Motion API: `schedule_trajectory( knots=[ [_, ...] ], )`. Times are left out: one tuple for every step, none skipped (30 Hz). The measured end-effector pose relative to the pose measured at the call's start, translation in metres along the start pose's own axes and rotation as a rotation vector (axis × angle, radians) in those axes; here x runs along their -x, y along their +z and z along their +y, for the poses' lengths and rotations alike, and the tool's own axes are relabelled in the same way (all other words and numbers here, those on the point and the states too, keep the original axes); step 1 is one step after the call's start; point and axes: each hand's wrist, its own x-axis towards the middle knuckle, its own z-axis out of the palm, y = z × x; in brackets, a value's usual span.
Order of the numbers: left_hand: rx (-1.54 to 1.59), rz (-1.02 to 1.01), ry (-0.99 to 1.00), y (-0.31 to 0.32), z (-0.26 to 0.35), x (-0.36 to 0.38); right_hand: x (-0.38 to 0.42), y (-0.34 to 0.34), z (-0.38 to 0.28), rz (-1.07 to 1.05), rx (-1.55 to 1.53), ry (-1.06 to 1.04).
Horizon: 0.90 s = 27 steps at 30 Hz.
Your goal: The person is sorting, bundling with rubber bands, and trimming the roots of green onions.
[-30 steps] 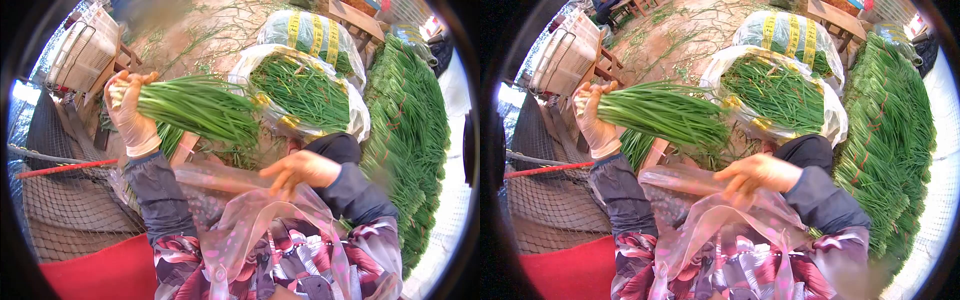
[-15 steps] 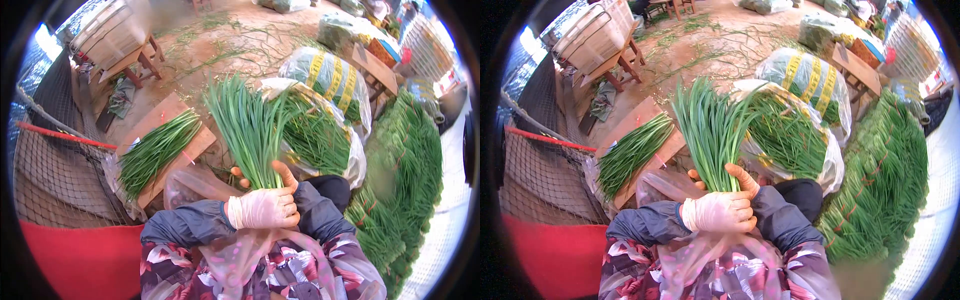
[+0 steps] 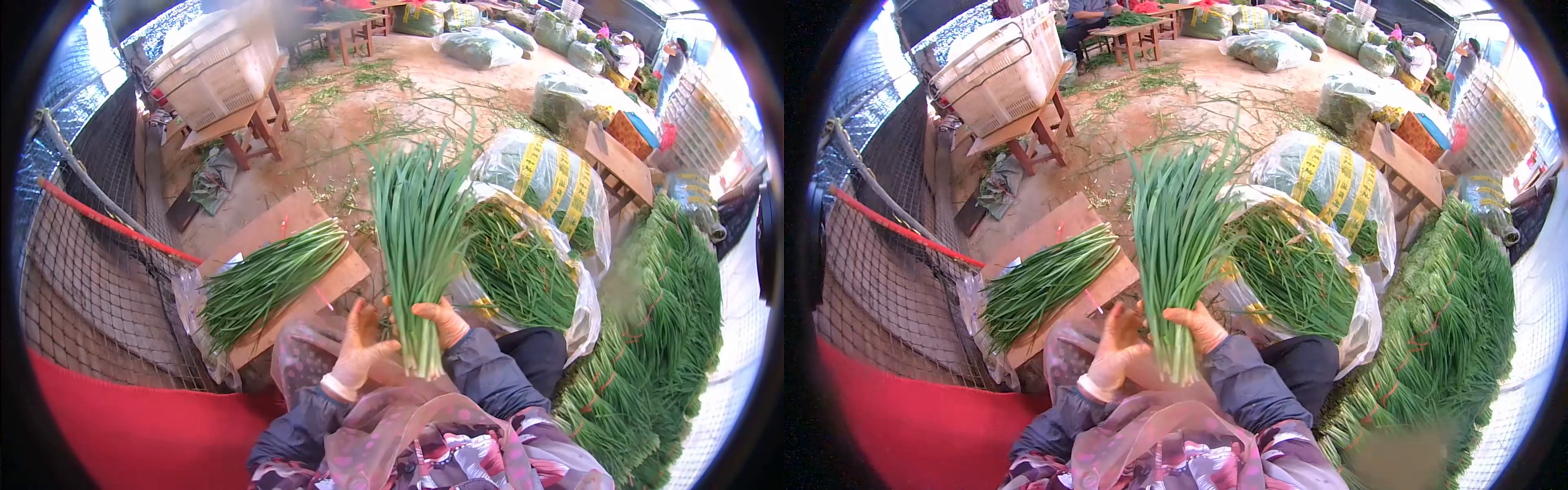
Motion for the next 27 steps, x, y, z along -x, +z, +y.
schedule_trajectory(
  knots=[
    [-0.001, 0.001, 0.001, 0.007, -0.004, 0.005, -0.005, 0.002, 0.016, 0.027, 0.085, -0.076],
    [-0.012, 0.052, -0.090, 0.020, -0.008, 0.010, -0.006, 0.011, 0.030, 0.126, 0.154, -0.104],
    [-0.027, 0.103, -0.184, 0.026, -0.010, 0.014, -0.006, 0.013, 0.034, 0.126, 0.154, -0.104],
    [-0.064, 0.068, -0.171, 0.022, -0.007, 0.015, -0.003, 0.018, 0.034, 0.116, 0.194, -0.112],
    [-0.068, 0.068, -0.175, 0.016, -0.003, 0.019, -0.001, 0.024, 0.036, 0.106, 0.229, -0.121],
    [-0.087, 0.044, -0.257, 0.013, 0.000, 0.022, -0.001, 0.026, 0.035, 0.091, 0.199, -0.110],
    [-0.109, 0.023, -0.334, 0.015, 0.008, 0.025, -0.002, 0.027, 0.037, 0.083, 0.198, -0.110],
    [-0.132, 0.047, -0.281, 0.015, 0.012, 0.031, -0.006, 0.030, 0.044, 0.072, 0.249, -0.109],
    [-0.132, 0.047, -0.281, 0.012, 0.006, 0.025, -0.005, 0.029, 0.046, 0.079, 0.303, -0.118],
    [-0.193, 0.043, -0.152, 0.004, -0.002, 0.019, -0.010, 0.025, 0.033, 0.011, 0.445, -0.043],
    [-0.233, 0.083, -0.015, 0.000, -0.006, 0.028, -0.018, 0.030, 0.025, -0.085, 0.591, 0.074],
    [-0.264, 0.076, 0.048, -0.002, -0.006, 0.025, -0.017, 0.038, 0.020, -0.062, 0.681, -0.014],
    [-0.313, 0.123, 0.059, -0.004, -0.002, 0.020, -0.023, 0.044, 0.011, -0.090, 0.801, -0.066],
    [-0.317, 0.191, 0.160, -0.009, 0.008, 0.011, -0.030, 0.066, -0.004, -0.008, 0.935, 0.080],
    [-0.296, 0.140, 0.314, -0.007, 0.011, -0.003, -0.031, 0.082, -0.005, 0.055, 1.076, -0.123],
    [-0.478, 0.231, 0.412, -0.009, 0.016, -0.010, -0.048, 0.085, 0.000, 0.029, 0.898, -0.204],
    [-0.427, 0.390, 0.477, -0.003, 0.024, -0.027, -0.068, 0.123, -0.016, 0.029, 0.851, -0.159],
    [-0.469, 0.387, 0.609, -0.005, 0.029, -0.035, -0.076, 0.122, -0.009, 0.097, 1.009, -0.237],
    [-0.448, 0.431, 0.600, 0.002, 0.050, -0.049, -0.091, 0.128, -0.015, 0.087, 1.070, -0.284],
    [-0.410, 0.490, 0.598, -0.005, 0.071, -0.060, -0.130, 0.147, -0.028, -0.128, 1.031, -0.180],
    [-0.325, 0.457, 0.642, -0.004, 0.075, -0.061, -0.137, 0.142, -0.021, -0.138, 1.091, -0.263],
    [-0.473, 0.426, 0.691, -0.004, 0.092, -0.064, -0.153, 0.160, -0.035, -0.232, 1.113, -0.105],
    [-0.612, 0.403, 0.727, -0.013, 0.108, -0.071, -0.180, 0.179, -0.045, -0.323, 1.133, 0.071],
    [-0.576, 0.437, 0.723, -0.019, 0.106, -0.077, -0.191, 0.184, -0.048, -0.321, 1.133, 0.075],
    [-0.571, 0.445, 0.718, -0.031, 0.103, -0.083, -0.204, 0.186, -0.048, -0.465, 1.139, 0.098],
    [-0.600, 0.412, 0.701, -0.043, 0.102, -0.093, -0.222, 0.186, -0.047, -0.608, 1.143, 0.122],
    [-0.631, 0.377, 0.682, -0.057, 0.102, -0.102, -0.245, 0.186, -0.045, -0.704, 1.197, 0.230]
  ],
)
